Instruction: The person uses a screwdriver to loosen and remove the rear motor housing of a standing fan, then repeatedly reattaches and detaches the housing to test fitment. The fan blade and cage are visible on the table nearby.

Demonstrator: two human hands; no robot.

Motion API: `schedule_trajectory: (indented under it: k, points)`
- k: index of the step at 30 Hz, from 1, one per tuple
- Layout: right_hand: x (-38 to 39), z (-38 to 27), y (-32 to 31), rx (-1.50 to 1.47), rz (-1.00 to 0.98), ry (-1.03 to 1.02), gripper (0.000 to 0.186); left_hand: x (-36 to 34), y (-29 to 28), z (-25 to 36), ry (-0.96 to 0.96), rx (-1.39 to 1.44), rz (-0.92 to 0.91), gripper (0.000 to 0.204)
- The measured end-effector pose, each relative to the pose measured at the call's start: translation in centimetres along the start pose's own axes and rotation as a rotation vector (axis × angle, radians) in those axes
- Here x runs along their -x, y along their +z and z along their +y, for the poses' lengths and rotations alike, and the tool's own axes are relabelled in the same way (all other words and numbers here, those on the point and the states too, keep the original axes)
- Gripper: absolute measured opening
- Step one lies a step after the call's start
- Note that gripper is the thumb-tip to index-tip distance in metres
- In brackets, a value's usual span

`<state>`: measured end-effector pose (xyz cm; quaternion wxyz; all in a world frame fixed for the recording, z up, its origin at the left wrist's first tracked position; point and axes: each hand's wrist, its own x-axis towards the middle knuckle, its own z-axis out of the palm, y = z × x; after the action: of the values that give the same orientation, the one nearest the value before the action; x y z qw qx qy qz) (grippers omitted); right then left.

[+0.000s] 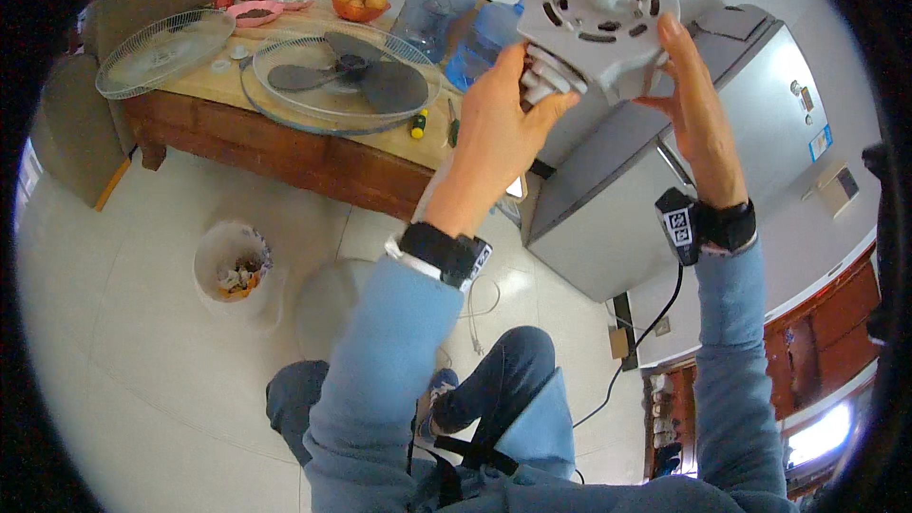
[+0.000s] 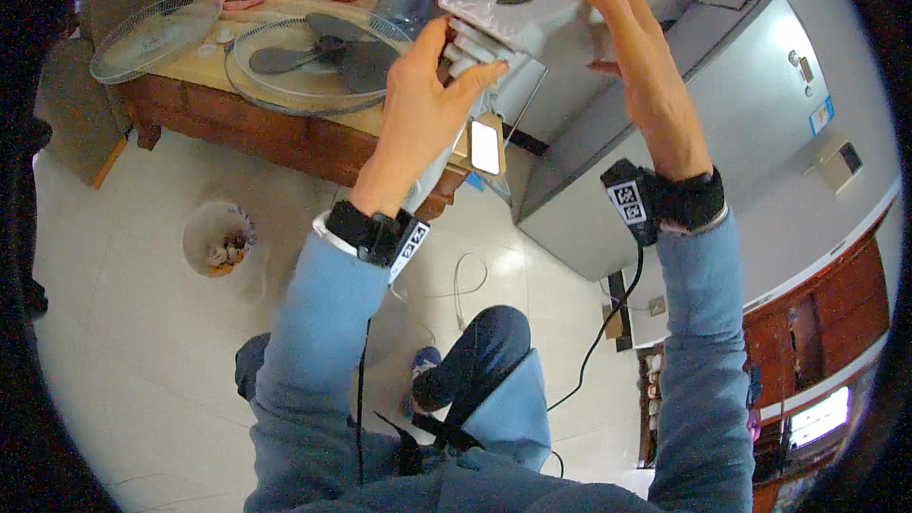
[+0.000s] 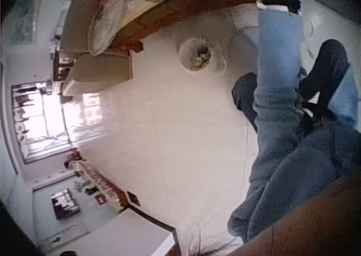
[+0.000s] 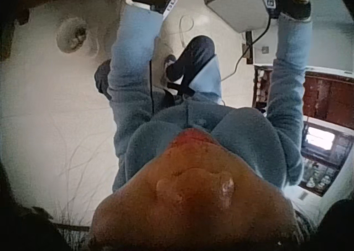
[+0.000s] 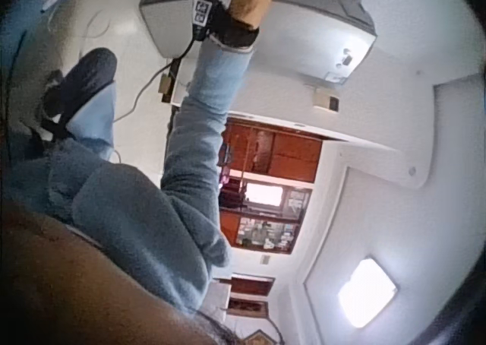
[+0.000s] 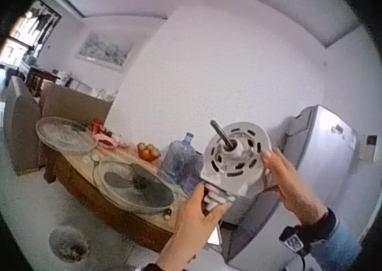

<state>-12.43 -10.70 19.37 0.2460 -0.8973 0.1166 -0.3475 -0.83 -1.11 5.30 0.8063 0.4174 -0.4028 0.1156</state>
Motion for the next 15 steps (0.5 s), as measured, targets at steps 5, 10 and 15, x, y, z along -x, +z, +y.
schedule_trajectory:
  k: [5, 10, 15]
  points:
    - [-0.2, -0.1, 0.4, -0.045, 0.067, 0.042, 0.09, 0.2, 0.5, 0.0, 0.044, -0.045, 0.025, 0.042]
    - [0.2, 0.1, -0.3, -0.117, -0.006, 0.025, 0.083, 0.5, 1.3, 0.1, 0.088, -0.012, 0.048, 0.051]
    - [0.3, 0.2, -0.2, -0.187, -0.053, -0.006, 0.08, 0.8, 1.5, 0.1, 0.119, -0.015, 0.046, 0.055]
